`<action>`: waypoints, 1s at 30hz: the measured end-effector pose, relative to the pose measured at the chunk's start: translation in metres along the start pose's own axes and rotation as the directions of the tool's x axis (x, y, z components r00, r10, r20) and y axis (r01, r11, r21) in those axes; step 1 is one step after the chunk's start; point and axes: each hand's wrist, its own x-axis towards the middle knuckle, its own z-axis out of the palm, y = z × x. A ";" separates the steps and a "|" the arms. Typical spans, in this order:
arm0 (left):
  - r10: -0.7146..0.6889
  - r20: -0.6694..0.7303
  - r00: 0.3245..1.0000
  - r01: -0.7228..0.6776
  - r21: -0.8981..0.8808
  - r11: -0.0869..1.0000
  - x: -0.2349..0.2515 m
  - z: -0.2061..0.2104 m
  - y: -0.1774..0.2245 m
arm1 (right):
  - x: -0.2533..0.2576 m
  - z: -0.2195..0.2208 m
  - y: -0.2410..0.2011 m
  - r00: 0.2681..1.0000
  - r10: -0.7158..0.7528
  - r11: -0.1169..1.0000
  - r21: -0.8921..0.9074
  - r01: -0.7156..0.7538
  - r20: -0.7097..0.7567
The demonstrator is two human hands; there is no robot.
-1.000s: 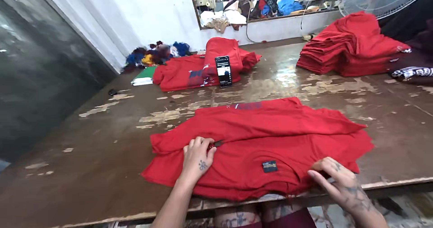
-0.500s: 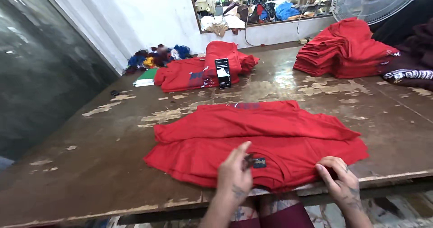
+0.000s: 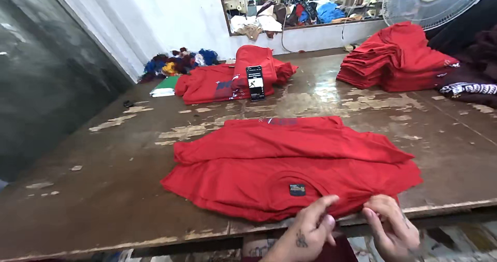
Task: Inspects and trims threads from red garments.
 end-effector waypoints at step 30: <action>-0.011 0.054 0.998 0.042 -0.629 0.777 -0.011 0.009 -0.012 | 0.001 0.018 -0.001 0.938 -0.095 0.989 -0.076 0.128 0.334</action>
